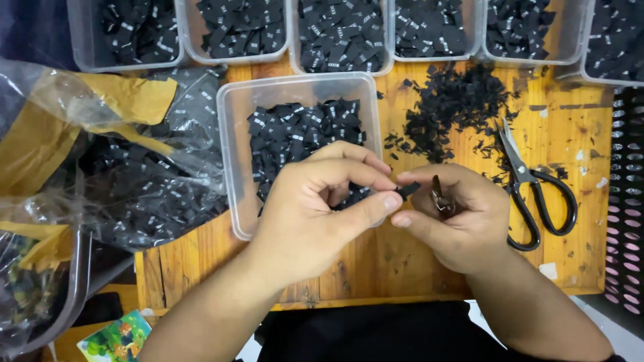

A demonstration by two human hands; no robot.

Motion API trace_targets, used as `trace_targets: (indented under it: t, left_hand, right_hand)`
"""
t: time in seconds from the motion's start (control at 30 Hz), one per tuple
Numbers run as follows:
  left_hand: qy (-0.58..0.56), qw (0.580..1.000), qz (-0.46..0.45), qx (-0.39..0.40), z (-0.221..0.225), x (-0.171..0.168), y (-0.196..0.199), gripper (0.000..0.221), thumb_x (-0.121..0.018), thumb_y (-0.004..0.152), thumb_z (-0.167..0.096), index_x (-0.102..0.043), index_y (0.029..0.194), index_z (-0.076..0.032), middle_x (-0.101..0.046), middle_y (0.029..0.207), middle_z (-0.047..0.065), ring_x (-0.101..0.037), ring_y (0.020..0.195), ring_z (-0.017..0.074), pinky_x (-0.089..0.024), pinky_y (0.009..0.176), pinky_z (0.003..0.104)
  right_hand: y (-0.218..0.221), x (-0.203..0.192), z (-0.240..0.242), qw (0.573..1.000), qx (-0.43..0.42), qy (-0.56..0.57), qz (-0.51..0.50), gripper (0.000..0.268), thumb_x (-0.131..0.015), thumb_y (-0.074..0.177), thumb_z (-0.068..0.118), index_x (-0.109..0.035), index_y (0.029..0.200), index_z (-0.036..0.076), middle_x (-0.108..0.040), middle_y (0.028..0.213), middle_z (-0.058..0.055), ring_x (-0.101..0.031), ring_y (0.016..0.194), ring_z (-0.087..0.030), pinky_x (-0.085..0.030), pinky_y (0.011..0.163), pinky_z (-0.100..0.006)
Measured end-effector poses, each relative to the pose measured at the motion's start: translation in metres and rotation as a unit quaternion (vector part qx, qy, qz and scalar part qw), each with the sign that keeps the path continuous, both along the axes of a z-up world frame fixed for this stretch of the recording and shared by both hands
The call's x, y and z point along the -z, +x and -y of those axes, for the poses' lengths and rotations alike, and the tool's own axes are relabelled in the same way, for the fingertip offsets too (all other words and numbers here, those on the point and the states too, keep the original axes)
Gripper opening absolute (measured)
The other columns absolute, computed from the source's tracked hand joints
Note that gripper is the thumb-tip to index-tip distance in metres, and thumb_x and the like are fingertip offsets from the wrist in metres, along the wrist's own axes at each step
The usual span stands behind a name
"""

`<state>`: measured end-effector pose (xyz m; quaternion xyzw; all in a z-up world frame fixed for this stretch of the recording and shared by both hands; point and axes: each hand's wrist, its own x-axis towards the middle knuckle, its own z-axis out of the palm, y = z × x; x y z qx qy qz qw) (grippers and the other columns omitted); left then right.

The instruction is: Trimming excess threads from fabric labels using snips and sorting them into plastic containers.

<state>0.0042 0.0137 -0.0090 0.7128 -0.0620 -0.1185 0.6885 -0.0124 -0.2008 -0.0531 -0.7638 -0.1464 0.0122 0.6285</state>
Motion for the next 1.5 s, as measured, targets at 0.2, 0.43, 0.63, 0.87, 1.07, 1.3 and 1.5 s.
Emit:
trace_targets:
  t: [0.2,0.43,0.63,0.87,1.07,1.3,1.5]
  left_hand:
    - [0.029,1.000,0.002,-0.003,0.005,-0.001,0.001,0.005,-0.081,0.088,-0.018,-0.079,0.093,-0.018,-0.072,0.100,-0.003,-0.036,0.059,0.0040,-0.035,0.056,0.019]
    - [0.015,1.000,0.015,-0.021,0.012,0.004,0.001,0.008,-0.081,0.087,-0.017,-0.079,0.095,-0.016,-0.071,0.098,-0.001,-0.039,0.061,0.0039,-0.035,0.057,0.020]
    - [0.019,0.999,0.031,-0.032,0.014,0.006,0.001,0.007,-0.081,0.088,-0.016,-0.079,0.095,-0.016,-0.070,0.098,-0.002,-0.050,0.069,0.0035,-0.037,0.060,0.020]
    - [0.002,0.999,0.027,-0.044,0.014,0.004,0.001,0.006,-0.079,0.090,-0.012,-0.077,0.095,-0.014,-0.070,0.097,0.000,-0.040,0.063,0.0026,-0.032,0.055,0.019]
    - [0.059,0.991,0.084,-0.087,0.018,0.003,0.000,0.009,-0.081,0.088,-0.014,-0.073,0.084,-0.013,-0.069,0.095,0.001,-0.057,0.080,0.0093,-0.044,0.073,0.025]
    - [0.039,0.996,0.082,-0.004,0.017,-0.006,-0.005,0.045,-0.062,0.091,0.000,-0.059,0.135,-0.011,-0.070,0.118,0.005,-0.061,0.088,0.0100,-0.050,0.074,0.023]
    - [0.043,0.995,0.089,-0.003,0.010,-0.008,-0.001,0.017,-0.078,0.089,-0.010,-0.075,0.106,-0.010,-0.076,0.092,0.003,-0.071,0.078,0.0086,-0.060,0.073,0.020]
  right_hand:
    - [0.001,-0.001,0.004,0.998,0.020,0.001,0.055,0.017,-0.071,0.092,0.014,-0.069,0.100,0.000,-0.073,0.090,-0.015,-0.074,0.076,-0.022,-0.059,0.071,-0.027]
    - [0.005,-0.012,0.005,0.997,0.041,-0.065,0.029,0.014,-0.071,0.093,0.011,-0.070,0.098,-0.001,-0.073,0.092,-0.014,-0.069,0.077,-0.019,-0.054,0.072,-0.026]
    - [0.008,-0.019,0.002,0.993,0.044,-0.107,0.029,0.010,-0.076,0.090,0.004,-0.073,0.097,-0.001,-0.074,0.087,-0.012,-0.066,0.069,-0.016,-0.051,0.066,-0.025]
    - [0.007,-0.019,0.007,0.990,0.070,-0.117,-0.022,0.002,-0.074,0.092,0.002,-0.072,0.093,0.002,-0.068,0.077,-0.004,-0.050,0.060,-0.009,-0.041,0.059,-0.023]
    - [0.009,-0.008,0.020,0.991,0.108,-0.077,-0.010,0.006,-0.075,0.092,-0.001,-0.072,0.097,0.001,-0.071,0.084,-0.007,-0.059,0.068,-0.012,-0.048,0.068,-0.024]
    - [0.009,-0.006,0.020,0.995,0.083,-0.062,-0.002,0.008,-0.075,0.093,0.006,-0.072,0.100,0.004,-0.072,0.084,-0.006,-0.056,0.064,-0.009,-0.047,0.065,-0.022]
    - [0.001,-0.007,0.003,0.995,0.058,-0.082,-0.017,0.009,-0.075,0.090,0.002,-0.070,0.096,-0.001,-0.072,0.086,-0.009,-0.054,0.062,-0.009,-0.042,0.060,-0.022]
